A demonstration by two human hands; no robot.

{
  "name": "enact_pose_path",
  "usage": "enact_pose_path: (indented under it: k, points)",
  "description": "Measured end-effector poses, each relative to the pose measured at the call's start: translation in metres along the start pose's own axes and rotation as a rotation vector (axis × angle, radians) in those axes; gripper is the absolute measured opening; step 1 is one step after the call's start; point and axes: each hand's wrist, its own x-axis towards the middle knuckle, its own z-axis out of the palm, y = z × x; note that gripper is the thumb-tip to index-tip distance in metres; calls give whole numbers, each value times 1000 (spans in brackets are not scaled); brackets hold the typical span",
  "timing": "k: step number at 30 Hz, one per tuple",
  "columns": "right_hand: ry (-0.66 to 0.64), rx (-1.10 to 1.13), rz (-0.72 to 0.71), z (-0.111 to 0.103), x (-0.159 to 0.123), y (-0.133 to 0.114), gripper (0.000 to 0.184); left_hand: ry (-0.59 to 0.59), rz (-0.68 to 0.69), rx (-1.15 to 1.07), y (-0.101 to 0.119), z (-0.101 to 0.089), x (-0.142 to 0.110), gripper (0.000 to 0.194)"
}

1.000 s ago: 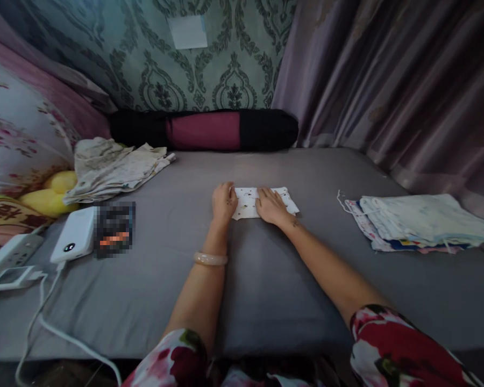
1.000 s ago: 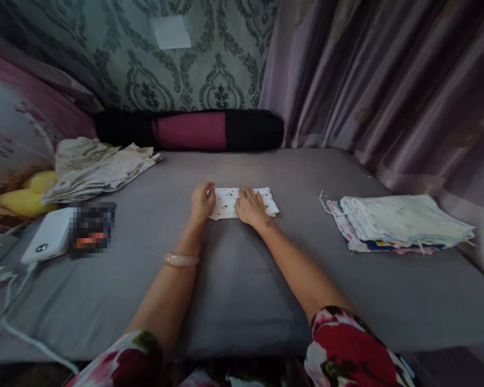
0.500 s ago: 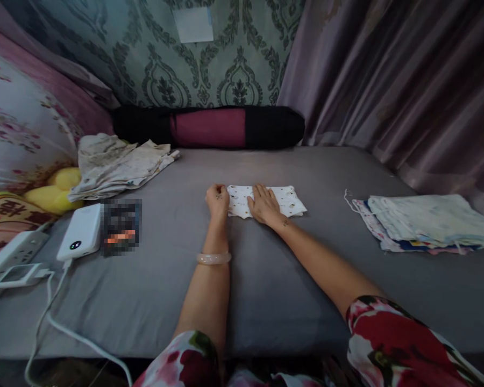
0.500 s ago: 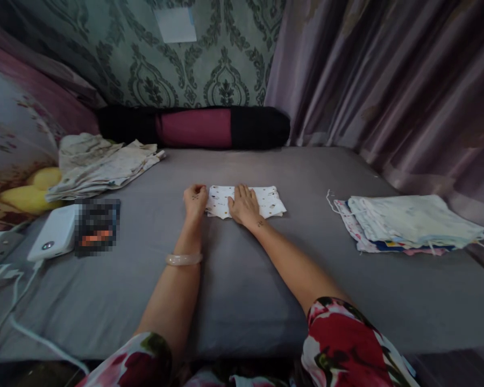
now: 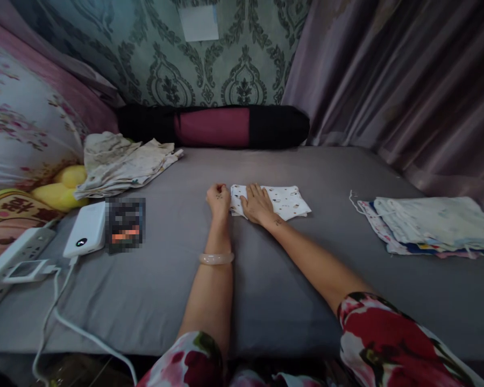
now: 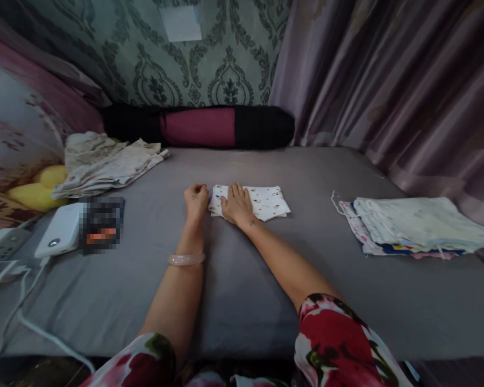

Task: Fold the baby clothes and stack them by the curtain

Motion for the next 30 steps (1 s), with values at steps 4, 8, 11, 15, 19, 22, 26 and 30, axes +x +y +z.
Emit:
enact_pose_path:
  k: [4,8,11,15,19,22,26,30]
  points:
    - [-30,-9,10,2,0,1,61,3,11,-11,0,-1,0,34]
    - [-60,-25,11,1,2,2,60,1,-2,4,2,-2,-1,34]
    - [-52,-35,21,-2,5,-2,59,1,-13,10,2,-2,-1,34]
    - [13,-8,-37,-6,7,-15,56,37,-4,33,4,-4,-2,32]
    - [-3,9,-96,-6,8,-29,55,85,-15,28,5,-6,-4,31]
    - [-40,19,-117,-2,7,-34,54,100,-16,25,4,-7,-3,31]
    - [-25,15,-124,4,4,-35,54,90,-15,26,2,-5,-1,32]
    - [-38,22,-121,6,5,-34,55,92,-14,41,2,-3,-1,33]
